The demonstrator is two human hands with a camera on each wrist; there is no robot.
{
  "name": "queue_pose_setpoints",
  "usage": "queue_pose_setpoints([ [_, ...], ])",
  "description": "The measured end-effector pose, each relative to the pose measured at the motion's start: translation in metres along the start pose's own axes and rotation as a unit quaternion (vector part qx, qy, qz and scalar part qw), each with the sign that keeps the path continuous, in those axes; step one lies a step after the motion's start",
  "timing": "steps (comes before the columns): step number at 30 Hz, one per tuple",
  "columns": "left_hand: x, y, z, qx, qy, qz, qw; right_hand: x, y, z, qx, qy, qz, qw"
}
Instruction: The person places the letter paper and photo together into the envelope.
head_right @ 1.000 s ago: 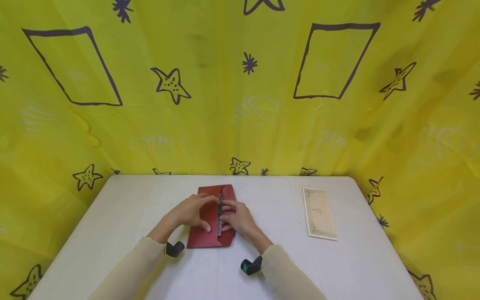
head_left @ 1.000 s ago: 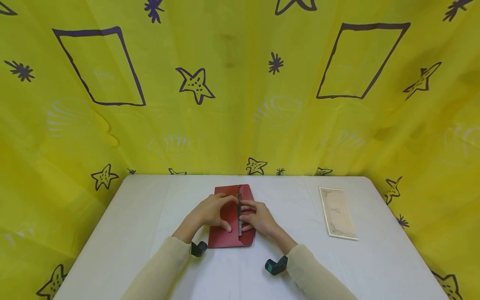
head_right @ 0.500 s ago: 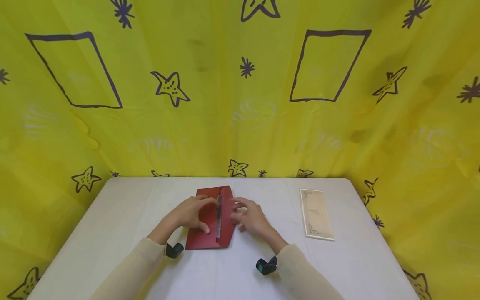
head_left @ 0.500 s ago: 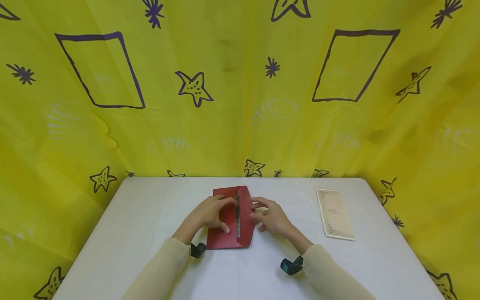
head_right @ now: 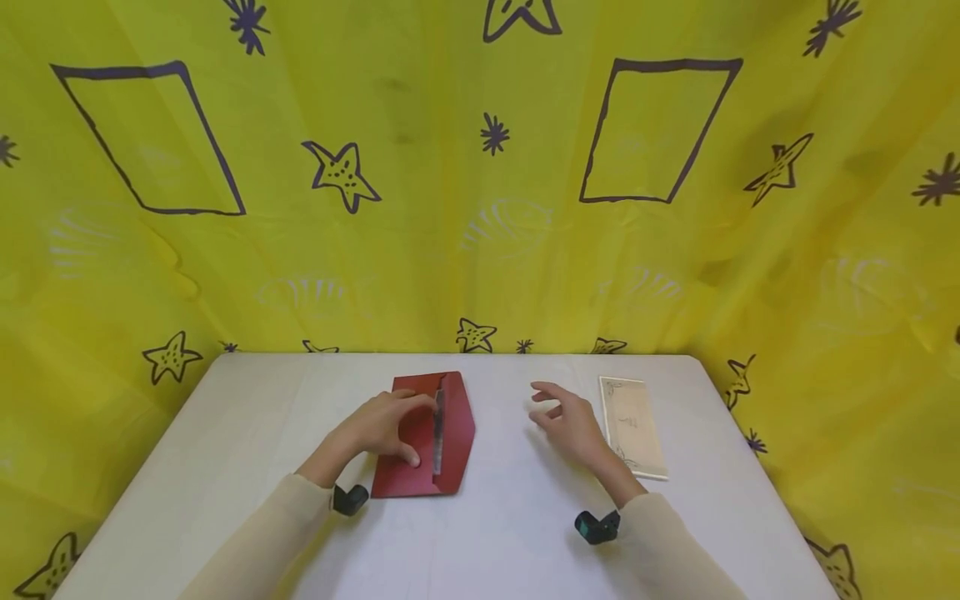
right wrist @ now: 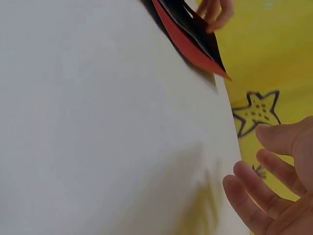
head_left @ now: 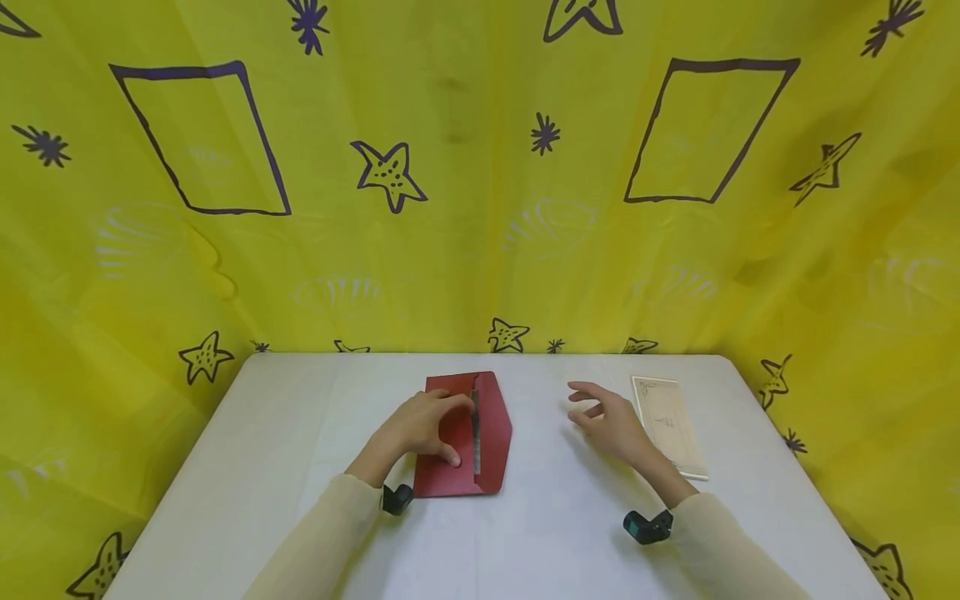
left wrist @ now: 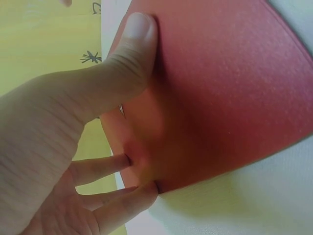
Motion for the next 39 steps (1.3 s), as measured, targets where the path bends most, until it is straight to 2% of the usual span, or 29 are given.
queue_pose_setpoints([
  [6, -0.002, 0.000, 0.000, -0.003, 0.007, -0.006, 1.0000, 0.018, 0.008, -0.028, 0.025, 0.034, 0.012, 0.999],
  [17, -0.004, -0.001, 0.000, -0.001, -0.006, 0.007, 1.0000, 0.045, 0.024, -0.066, 0.035, 0.075, 0.052, 0.995],
  [31, -0.004, 0.000, 0.000, -0.005, -0.001, -0.005, 1.0000, 0.084, 0.036, -0.091, 0.048, 0.101, 0.138, 0.984],
  [39, -0.005, -0.001, 0.000, -0.005, 0.003, -0.002, 1.0000, 0.091, 0.037, -0.097, 0.053, 0.135, 0.147, 0.978],
])
Point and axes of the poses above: each hand's wrist, its own y-axis away from the middle knuckle, its own z-axis out of the palm, x = y × z, the point moved 6 cm from there along -y, towards the middle knuckle
